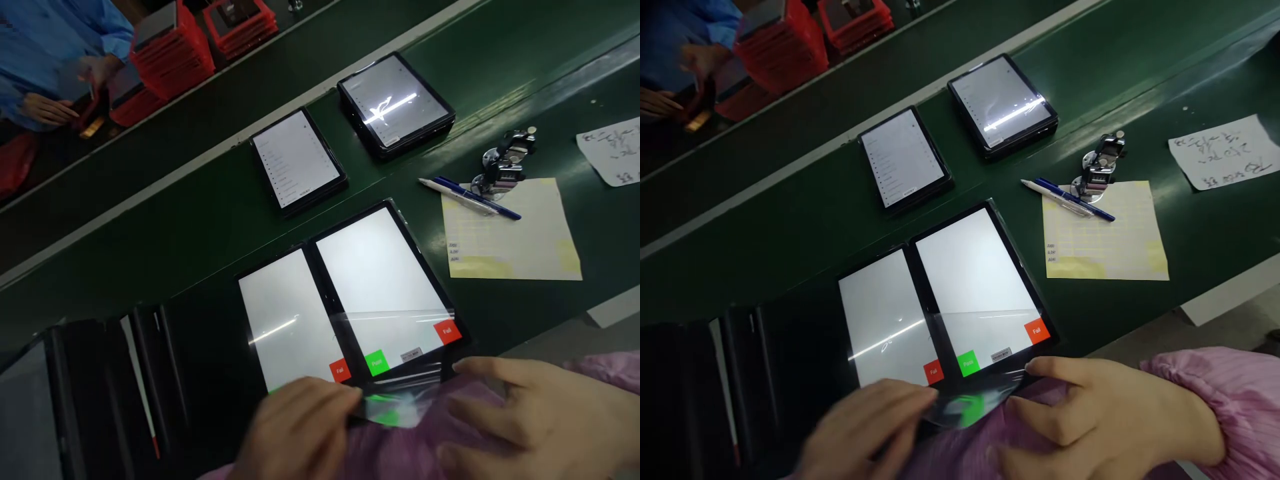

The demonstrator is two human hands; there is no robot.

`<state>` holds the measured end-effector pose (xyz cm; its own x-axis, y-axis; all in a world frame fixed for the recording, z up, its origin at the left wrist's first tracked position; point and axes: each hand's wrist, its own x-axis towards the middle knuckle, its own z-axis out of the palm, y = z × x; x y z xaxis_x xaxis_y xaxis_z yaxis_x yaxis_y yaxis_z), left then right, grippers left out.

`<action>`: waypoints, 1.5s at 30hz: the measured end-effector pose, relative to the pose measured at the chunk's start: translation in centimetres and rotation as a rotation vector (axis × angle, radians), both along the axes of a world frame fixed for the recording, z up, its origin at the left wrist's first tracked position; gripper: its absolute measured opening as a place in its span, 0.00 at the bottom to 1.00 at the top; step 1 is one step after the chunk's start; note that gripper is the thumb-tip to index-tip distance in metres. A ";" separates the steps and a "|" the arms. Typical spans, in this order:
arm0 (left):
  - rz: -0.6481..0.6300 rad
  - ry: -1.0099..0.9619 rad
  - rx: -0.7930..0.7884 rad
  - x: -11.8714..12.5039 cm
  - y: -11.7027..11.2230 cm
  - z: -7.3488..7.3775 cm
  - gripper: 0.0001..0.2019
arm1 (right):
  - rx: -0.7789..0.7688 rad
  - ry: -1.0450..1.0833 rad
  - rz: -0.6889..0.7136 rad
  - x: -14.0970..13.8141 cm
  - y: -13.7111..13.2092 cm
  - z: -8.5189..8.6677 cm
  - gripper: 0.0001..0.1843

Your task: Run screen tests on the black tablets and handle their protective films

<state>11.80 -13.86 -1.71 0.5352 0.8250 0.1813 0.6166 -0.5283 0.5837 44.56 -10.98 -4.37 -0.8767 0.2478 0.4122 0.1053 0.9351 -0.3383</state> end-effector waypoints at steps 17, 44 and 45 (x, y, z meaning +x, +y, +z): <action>-0.093 0.230 -0.083 -0.1 14.7 -2.0 0.12 | 0.109 -0.075 -0.167 0.2 3.5 -0.1 0.23; 0.364 0.144 -0.167 -0.1 16.6 -3.6 0.23 | -0.258 0.171 -0.385 -3.3 19.4 -1.0 0.10; 0.459 0.165 -0.174 -1.1 16.8 -3.4 0.22 | -0.317 0.200 -0.484 -3.4 20.4 -0.6 0.09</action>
